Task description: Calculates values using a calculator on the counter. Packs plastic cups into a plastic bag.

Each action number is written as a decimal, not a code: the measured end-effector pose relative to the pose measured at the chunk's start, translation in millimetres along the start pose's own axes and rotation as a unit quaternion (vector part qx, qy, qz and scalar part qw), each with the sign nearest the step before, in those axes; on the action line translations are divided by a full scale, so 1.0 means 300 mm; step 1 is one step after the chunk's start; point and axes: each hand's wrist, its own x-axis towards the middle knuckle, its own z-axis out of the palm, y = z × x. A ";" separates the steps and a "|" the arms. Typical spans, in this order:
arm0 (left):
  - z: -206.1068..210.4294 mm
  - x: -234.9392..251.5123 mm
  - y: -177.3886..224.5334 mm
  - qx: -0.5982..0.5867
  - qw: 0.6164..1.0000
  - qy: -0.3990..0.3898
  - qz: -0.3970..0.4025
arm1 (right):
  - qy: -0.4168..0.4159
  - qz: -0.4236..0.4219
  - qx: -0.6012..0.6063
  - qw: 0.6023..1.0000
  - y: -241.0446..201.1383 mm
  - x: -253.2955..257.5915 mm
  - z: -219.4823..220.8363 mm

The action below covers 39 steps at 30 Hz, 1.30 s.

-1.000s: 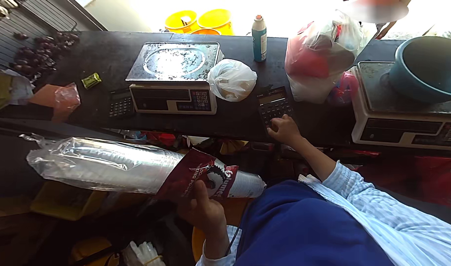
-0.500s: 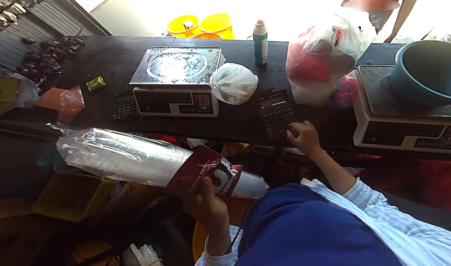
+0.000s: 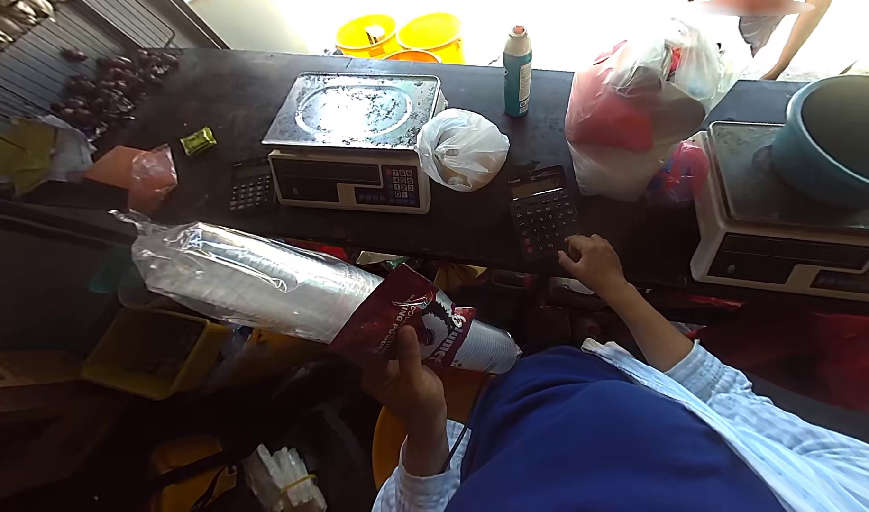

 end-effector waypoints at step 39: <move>0.022 -0.014 0.000 -0.013 1.000 -0.015 0.002 | -0.007 -0.057 -0.013 0.998 -0.070 0.038 0.110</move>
